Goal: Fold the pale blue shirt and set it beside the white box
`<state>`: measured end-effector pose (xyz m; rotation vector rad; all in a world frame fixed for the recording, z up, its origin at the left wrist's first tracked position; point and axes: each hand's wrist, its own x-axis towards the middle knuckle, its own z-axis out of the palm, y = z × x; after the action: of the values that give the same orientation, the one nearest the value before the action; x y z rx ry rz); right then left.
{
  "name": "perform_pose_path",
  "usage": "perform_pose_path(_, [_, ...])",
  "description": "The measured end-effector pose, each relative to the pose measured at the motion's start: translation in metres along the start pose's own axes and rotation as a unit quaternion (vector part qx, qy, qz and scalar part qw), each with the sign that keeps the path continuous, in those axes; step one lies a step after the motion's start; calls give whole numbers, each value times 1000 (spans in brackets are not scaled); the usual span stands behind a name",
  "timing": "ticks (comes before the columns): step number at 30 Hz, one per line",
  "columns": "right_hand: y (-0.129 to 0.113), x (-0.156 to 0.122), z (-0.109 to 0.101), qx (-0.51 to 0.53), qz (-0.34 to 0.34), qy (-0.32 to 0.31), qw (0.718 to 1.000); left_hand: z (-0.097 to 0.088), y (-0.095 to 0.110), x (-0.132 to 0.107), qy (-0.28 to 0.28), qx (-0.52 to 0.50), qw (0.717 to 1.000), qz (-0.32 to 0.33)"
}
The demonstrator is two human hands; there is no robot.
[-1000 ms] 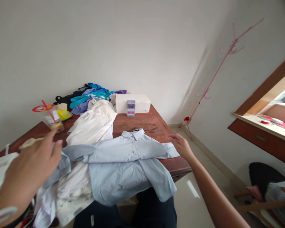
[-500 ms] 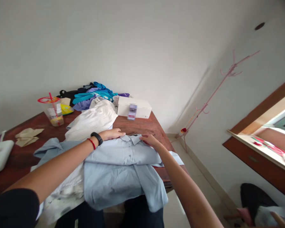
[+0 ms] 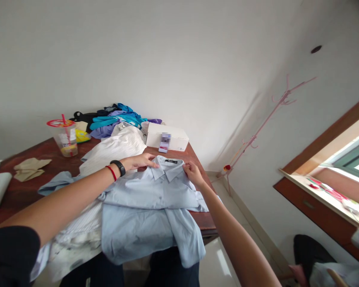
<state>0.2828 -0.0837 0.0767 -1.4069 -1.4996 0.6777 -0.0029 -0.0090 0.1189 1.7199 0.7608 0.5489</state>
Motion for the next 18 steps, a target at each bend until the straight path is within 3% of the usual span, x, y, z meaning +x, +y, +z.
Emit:
perform_pose_path(2, [-16, -6, -8, -13, -38, 50, 998, 4, 18, -3, 17, 54, 996, 72])
perform_pose_path(5, [-47, -19, -24, -60, -123, 150, 979, 18, 53, -14, 155, 190, 955, 170])
perform_pose_path(8, [-80, -32, -44, -114, -193, 259, 939, 36, 92, -32, 269, 287, 885, 247])
perform_pose_path(11, [-111, -42, -68, -157, -276, 358, 878, 45, 128, -53, 284, 325, 851, 300])
perform_pose_path(13, [-127, -50, -85, -176, -326, 416, 831, 44, 142, -67, 238, 336, 861, 298])
perform_pose_path(16, [-141, -71, -108, -196, -381, 490, 759, 39, 142, -90, 58, 331, 912, 236])
perform_pose_path(18, [-141, -92, -121, -200, -420, 514, 721, 39, 132, -109, -27, 324, 927, 188])
